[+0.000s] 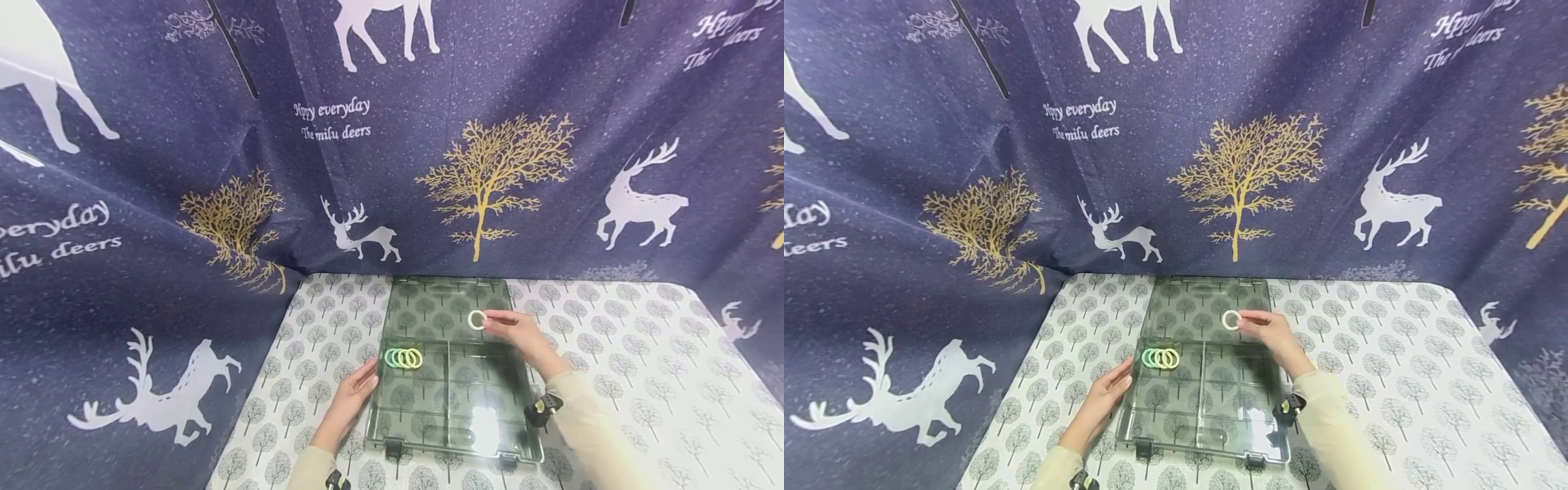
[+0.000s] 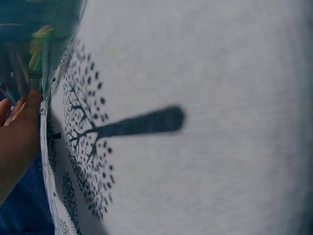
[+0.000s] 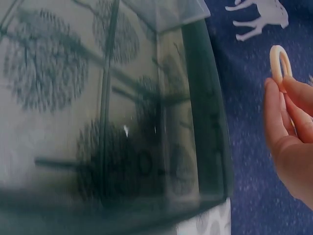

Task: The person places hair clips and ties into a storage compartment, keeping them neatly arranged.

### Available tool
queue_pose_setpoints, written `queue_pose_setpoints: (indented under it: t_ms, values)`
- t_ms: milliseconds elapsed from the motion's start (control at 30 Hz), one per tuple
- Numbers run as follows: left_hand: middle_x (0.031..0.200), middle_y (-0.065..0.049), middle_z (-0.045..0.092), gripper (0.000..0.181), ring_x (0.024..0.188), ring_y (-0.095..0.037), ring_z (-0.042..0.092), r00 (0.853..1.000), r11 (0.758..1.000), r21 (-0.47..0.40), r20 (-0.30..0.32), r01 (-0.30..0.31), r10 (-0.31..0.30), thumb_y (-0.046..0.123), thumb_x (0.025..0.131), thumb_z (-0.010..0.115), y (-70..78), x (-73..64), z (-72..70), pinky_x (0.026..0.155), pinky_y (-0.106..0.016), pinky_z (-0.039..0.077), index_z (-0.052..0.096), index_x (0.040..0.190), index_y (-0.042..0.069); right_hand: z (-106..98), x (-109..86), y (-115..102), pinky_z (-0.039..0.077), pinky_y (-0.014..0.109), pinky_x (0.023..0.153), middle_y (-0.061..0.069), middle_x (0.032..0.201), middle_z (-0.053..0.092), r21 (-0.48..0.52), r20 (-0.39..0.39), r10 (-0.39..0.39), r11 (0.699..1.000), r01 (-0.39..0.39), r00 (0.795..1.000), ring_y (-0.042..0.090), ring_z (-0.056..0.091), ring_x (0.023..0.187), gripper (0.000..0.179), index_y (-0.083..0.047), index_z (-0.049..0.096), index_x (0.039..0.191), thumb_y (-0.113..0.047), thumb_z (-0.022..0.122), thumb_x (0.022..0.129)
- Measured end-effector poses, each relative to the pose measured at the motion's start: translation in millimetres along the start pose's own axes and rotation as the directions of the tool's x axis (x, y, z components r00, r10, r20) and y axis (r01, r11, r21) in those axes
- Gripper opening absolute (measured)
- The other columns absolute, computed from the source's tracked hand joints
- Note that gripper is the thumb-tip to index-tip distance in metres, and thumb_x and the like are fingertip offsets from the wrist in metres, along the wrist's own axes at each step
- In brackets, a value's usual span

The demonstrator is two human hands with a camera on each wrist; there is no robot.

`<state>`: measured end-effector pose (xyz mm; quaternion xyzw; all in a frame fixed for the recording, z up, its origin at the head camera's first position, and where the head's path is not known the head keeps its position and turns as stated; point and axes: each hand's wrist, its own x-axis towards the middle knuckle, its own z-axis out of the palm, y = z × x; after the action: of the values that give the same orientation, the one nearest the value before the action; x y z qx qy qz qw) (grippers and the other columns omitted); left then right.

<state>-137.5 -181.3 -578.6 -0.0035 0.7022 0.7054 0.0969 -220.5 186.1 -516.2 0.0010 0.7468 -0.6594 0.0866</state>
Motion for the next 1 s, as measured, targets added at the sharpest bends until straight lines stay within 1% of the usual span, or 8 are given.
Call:
queue_pose_setpoints:
  t_ms: [133, 200, 300, 400, 533, 700, 833, 1000]
  values:
    - [0.149, -0.018, 0.037, 0.050, 0.136, -0.035, 0.037, 1.000, 1.000, 0.009, -0.003, 0.001, -0.001, 0.010, 0.097, 0.054, -1.9, 0.4, -0.8, 0.111, -0.030, 0.034, 0.040, 0.144, 0.002, 16, 2.1, -1, 0.044, 0.052, 0.103, 0.018, 0.114, 0.067, 0.082, 0.049, 0.025, 0.996, -0.029, 0.998, 0.040, 0.062, 0.108, 0.043, 0.003, 0.060, 0.124, -0.011, 0.071, 0.086]
    - [0.149, -0.017, 0.037, 0.050, 0.136, -0.035, 0.037, 1.000, 1.000, 0.017, -0.003, -0.001, 0.001, 0.011, 0.097, 0.055, -2.4, 0.8, -1.1, 0.110, -0.029, 0.034, 0.040, 0.144, 0.002, 24, 3.0, -2, 0.045, 0.051, 0.103, 0.021, 0.115, 0.066, 0.122, 0.071, 0.023, 0.992, -0.032, 0.997, 0.039, 0.063, 0.106, 0.041, 0.006, 0.059, 0.124, -0.006, 0.070, 0.086]
    - [0.149, -0.016, 0.038, 0.050, 0.136, -0.033, 0.037, 1.000, 1.000, 0.025, -0.008, 0.002, -0.001, 0.011, 0.096, 0.056, -2.7, 0.9, -1.3, 0.111, -0.029, 0.034, 0.042, 0.143, 0.003, 35, 4.2, -2, 0.049, 0.047, 0.099, 0.023, 0.113, 0.066, 0.173, 0.103, -0.004, 0.985, -0.014, 0.995, 0.037, 0.065, 0.103, 0.040, 0.011, 0.056, 0.123, -0.001, 0.068, 0.086]
    - [0.149, -0.016, 0.038, 0.050, 0.136, -0.033, 0.038, 1.000, 1.000, 0.025, -0.009, -0.002, 0.003, 0.011, 0.096, 0.056, -1.9, 0.1, -1.3, 0.111, -0.030, 0.034, 0.042, 0.143, 0.004, 45, 5.5, -1, 0.053, 0.039, 0.094, 0.027, 0.115, 0.064, 0.211, 0.128, -0.022, 0.977, -0.006, 0.992, 0.036, 0.066, 0.102, 0.040, 0.014, 0.056, 0.121, 0.001, 0.068, 0.085]
    - [0.148, -0.017, 0.039, 0.050, 0.136, -0.034, 0.038, 1.000, 1.000, 0.031, -0.013, -0.003, 0.003, 0.012, 0.096, 0.056, -2.1, 0.1, -1.2, 0.110, -0.029, 0.034, 0.042, 0.143, 0.003, 58, 5.1, -2, 0.056, 0.035, 0.091, 0.031, 0.118, 0.060, 0.210, 0.140, -0.017, 0.978, -0.013, 0.990, 0.034, 0.066, 0.101, 0.039, 0.014, 0.058, 0.119, 0.002, 0.069, 0.084]
    - [0.148, -0.017, 0.039, 0.050, 0.136, -0.034, 0.038, 1.000, 0.999, 0.034, -0.017, 0.001, -0.001, 0.012, 0.096, 0.056, -1.9, 0.3, -0.8, 0.110, -0.030, 0.034, 0.041, 0.143, 0.002, 71, 2.8, -1, 0.056, 0.039, 0.090, 0.030, 0.111, 0.064, 0.200, 0.165, -0.038, 0.980, 0.004, 0.986, 0.030, 0.069, 0.095, 0.037, 0.016, 0.058, 0.117, 0.004, 0.069, 0.084]
    - [0.149, -0.015, 0.039, 0.050, 0.136, -0.032, 0.038, 1.000, 1.000, 0.015, -0.017, 0.014, -0.013, 0.011, 0.096, 0.056, -1.3, -0.2, -0.5, 0.111, -0.031, 0.033, 0.041, 0.143, 0.004, 79, 3.2, 2, 0.056, 0.041, 0.088, 0.028, 0.106, 0.067, 0.198, 0.182, -0.054, 0.980, 0.017, 0.982, 0.021, 0.071, 0.086, 0.037, 0.018, 0.058, 0.116, 0.006, 0.069, 0.083]
    - [0.149, -0.015, 0.038, 0.049, 0.137, -0.032, 0.037, 1.000, 1.000, 0.004, -0.016, 0.021, -0.021, 0.010, 0.096, 0.055, -1.6, 0.4, -0.1, 0.112, -0.034, 0.032, 0.042, 0.144, 0.004, 89, 2.8, 2, 0.058, 0.037, 0.085, 0.036, 0.108, 0.062, 0.205, 0.204, -0.062, 0.979, 0.020, 0.977, 0.025, 0.071, 0.088, 0.034, 0.022, 0.056, 0.115, 0.009, 0.066, 0.084]
